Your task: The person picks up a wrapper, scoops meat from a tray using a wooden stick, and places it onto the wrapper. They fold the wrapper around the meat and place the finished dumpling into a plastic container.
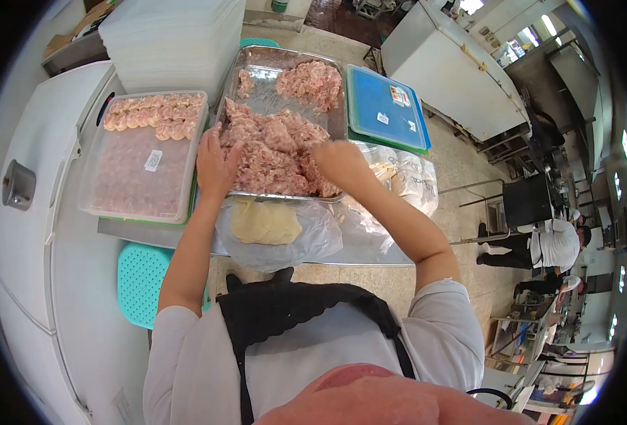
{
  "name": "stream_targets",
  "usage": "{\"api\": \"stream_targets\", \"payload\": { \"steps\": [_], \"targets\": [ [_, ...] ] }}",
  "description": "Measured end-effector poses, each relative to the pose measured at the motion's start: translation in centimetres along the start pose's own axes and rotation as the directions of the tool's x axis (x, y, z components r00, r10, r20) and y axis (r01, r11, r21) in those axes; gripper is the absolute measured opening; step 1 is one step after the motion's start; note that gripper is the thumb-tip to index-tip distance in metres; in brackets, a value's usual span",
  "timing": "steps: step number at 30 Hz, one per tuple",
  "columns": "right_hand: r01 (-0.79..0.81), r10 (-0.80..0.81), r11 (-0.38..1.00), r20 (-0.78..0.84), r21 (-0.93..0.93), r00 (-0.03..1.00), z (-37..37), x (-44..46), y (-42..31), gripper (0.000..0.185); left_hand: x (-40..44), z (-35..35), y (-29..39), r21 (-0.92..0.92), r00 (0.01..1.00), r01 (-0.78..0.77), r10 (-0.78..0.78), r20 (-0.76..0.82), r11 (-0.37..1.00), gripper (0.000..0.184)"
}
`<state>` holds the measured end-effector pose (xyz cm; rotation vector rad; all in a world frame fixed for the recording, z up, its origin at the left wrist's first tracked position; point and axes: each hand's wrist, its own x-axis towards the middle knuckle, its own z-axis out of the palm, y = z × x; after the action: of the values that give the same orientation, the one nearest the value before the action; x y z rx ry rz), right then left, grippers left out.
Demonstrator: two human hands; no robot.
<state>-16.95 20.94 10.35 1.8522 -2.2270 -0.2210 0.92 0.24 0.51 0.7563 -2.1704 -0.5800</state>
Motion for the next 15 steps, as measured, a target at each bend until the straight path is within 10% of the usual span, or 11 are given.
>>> {"api": "stream_targets", "payload": {
  "steps": [6,8,15],
  "targets": [
    [0.159,-0.164,0.986,0.087,0.054,0.983,-1.8,-2.7,3.7,0.016,0.2,0.1,-0.1,-0.065,1.0,-0.009,0.007,-0.024,0.998,0.068],
    [-0.004,-0.025,0.994,0.273,0.105,0.962,-7.2,-1.5,6.2,0.023,0.2,0.0,0.3,-0.07,1.0,-0.002,0.001,-0.013,0.998,0.068],
    [-0.123,0.123,0.992,-0.003,0.012,0.992,-1.0,6.0,17.4,0.035,0.5,-0.3,0.9,-0.069,1.0,-0.012,0.013,0.016,0.998,0.069]
  ]
}}
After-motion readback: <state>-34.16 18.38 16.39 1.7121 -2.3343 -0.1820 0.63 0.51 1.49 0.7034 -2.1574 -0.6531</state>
